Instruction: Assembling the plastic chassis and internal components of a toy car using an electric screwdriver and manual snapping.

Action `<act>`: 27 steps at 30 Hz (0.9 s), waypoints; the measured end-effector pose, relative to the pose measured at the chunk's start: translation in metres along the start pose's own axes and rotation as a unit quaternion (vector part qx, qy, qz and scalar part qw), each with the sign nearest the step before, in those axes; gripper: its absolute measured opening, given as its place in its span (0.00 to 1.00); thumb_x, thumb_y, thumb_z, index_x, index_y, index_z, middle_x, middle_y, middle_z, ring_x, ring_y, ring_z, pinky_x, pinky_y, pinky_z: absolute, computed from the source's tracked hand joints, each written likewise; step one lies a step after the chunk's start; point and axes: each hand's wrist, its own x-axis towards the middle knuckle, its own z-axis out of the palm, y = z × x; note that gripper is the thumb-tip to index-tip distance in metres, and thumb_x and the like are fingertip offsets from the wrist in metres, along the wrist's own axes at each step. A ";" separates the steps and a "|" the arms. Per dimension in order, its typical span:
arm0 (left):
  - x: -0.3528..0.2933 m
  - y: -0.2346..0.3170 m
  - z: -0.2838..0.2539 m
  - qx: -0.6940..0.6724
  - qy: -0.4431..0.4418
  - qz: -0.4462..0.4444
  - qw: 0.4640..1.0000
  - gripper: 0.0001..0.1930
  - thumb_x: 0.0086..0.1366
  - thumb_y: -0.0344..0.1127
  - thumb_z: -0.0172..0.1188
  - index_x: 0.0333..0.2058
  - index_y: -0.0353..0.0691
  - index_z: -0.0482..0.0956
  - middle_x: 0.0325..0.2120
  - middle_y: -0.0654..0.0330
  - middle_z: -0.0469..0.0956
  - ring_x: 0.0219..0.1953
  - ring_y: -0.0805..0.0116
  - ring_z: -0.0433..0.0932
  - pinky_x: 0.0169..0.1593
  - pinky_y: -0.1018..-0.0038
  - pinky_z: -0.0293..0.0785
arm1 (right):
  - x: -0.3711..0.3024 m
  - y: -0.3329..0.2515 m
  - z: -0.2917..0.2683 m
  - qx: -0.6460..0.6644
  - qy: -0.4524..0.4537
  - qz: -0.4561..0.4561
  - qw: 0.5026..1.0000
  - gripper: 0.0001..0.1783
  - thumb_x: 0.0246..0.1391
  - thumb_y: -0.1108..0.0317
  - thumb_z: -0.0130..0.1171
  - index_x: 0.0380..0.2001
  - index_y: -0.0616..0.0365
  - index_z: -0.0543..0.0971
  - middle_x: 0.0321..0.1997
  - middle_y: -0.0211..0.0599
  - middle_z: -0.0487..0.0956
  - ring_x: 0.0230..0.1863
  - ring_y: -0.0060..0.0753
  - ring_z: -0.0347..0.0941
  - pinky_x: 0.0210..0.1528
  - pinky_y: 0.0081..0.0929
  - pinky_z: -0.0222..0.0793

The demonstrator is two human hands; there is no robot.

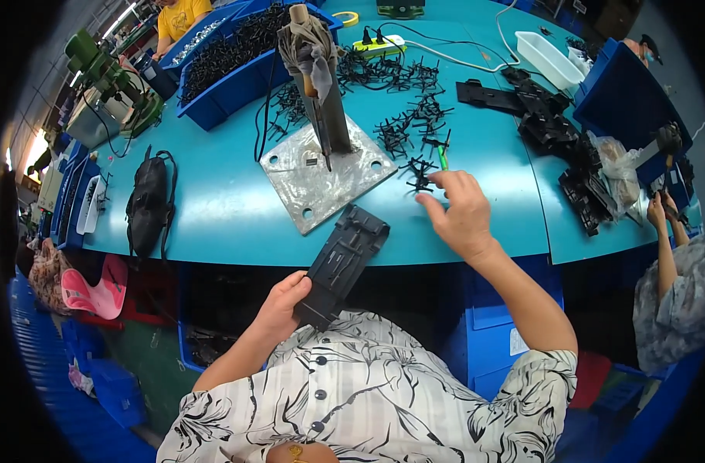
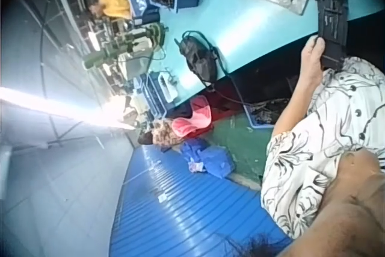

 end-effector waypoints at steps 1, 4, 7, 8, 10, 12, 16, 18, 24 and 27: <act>0.000 -0.002 -0.001 -0.003 0.012 -0.004 1.000 0.16 0.68 0.39 0.52 0.48 0.34 0.71 0.38 0.60 0.78 0.37 0.75 0.78 0.41 0.78 0.75 | 0.001 0.002 0.006 -0.041 0.026 -0.053 0.997 0.13 0.41 0.69 0.67 0.33 0.59 0.78 0.33 0.38 0.77 0.32 0.35 0.72 0.35 0.28 0.68; 0.001 -0.005 0.003 -0.009 0.021 0.000 1.000 0.17 0.68 0.40 0.50 0.48 0.33 0.71 0.38 0.60 0.78 0.37 0.74 0.78 0.41 0.77 0.75 | 0.005 0.001 0.018 -0.082 0.049 -0.089 0.992 0.15 0.39 0.68 0.68 0.33 0.57 0.78 0.34 0.37 0.75 0.38 0.41 0.70 0.40 0.33 0.67; 0.004 -0.008 0.009 -0.023 -0.004 -0.001 1.000 0.17 0.69 0.39 0.49 0.49 0.32 0.68 0.41 0.56 0.77 0.41 0.71 0.78 0.45 0.74 0.75 | 0.009 0.013 0.029 -0.118 0.037 -0.101 0.987 0.13 0.38 0.70 0.68 0.31 0.55 0.80 0.32 0.35 0.73 0.35 0.40 0.69 0.37 0.33 0.66; 0.003 -0.008 0.011 -0.023 -0.005 0.001 1.000 0.17 0.69 0.39 0.49 0.49 0.32 0.68 0.41 0.56 0.77 0.41 0.71 0.78 0.45 0.74 0.75 | 0.009 0.015 0.028 -0.119 0.039 -0.103 0.987 0.13 0.38 0.70 0.68 0.31 0.55 0.80 0.32 0.35 0.73 0.35 0.40 0.69 0.37 0.33 0.66; 0.002 -0.010 0.015 -0.042 -0.007 0.003 0.999 0.17 0.69 0.39 0.49 0.49 0.31 0.68 0.41 0.56 0.77 0.41 0.71 0.78 0.45 0.74 0.75 | 0.011 0.016 0.027 -0.086 0.079 -0.110 0.987 0.10 0.41 0.73 0.66 0.30 0.55 0.80 0.33 0.33 0.74 0.34 0.35 0.70 0.34 0.30 0.66; 0.003 -0.012 0.015 -0.055 -0.011 0.008 0.998 0.17 0.69 0.38 0.49 0.49 0.31 0.68 0.42 0.56 0.77 0.41 0.71 0.78 0.45 0.74 0.75 | 0.014 0.015 0.022 0.008 0.098 -0.071 0.993 0.08 0.43 0.74 0.65 0.31 0.55 0.80 0.32 0.31 0.75 0.32 0.29 0.70 0.33 0.26 0.66; 0.010 -0.013 0.015 -0.068 -0.004 0.002 0.998 0.17 0.68 0.37 0.50 0.50 0.32 0.68 0.42 0.56 0.77 0.41 0.70 0.78 0.45 0.74 0.76 | 0.012 0.027 0.014 0.241 0.047 0.151 0.958 0.05 0.51 0.76 0.61 0.34 0.59 0.79 0.29 0.24 0.75 0.30 0.15 0.69 0.32 0.16 0.66; 0.015 -0.013 0.014 -0.073 0.002 -0.001 0.997 0.17 0.68 0.37 0.51 0.50 0.33 0.69 0.41 0.58 0.78 0.40 0.71 0.79 0.45 0.75 0.76 | 0.013 0.030 0.015 0.304 0.035 0.191 0.932 0.06 0.53 0.76 0.59 0.35 0.61 0.78 0.27 0.23 0.75 0.30 0.12 0.69 0.33 0.13 0.66; 0.013 -0.007 0.016 -0.087 -0.003 0.012 0.996 0.18 0.67 0.33 0.50 0.52 0.30 0.66 0.44 0.50 0.75 0.46 0.62 0.78 0.50 0.66 0.75 | 0.027 0.030 0.017 0.277 0.008 0.162 0.947 0.06 0.52 0.75 0.58 0.35 0.63 0.77 0.30 0.30 0.77 0.32 0.17 0.71 0.36 0.15 0.67; 0.012 -0.001 0.025 -0.107 -0.020 -0.041 0.993 0.17 0.64 0.34 0.55 0.49 0.31 0.70 0.42 0.53 0.77 0.42 0.63 0.79 0.47 0.67 0.76 | 0.032 0.037 0.017 0.311 0.084 0.154 0.934 0.05 0.54 0.72 0.57 0.32 0.63 0.77 0.29 0.30 0.76 0.32 0.20 0.71 0.37 0.18 0.66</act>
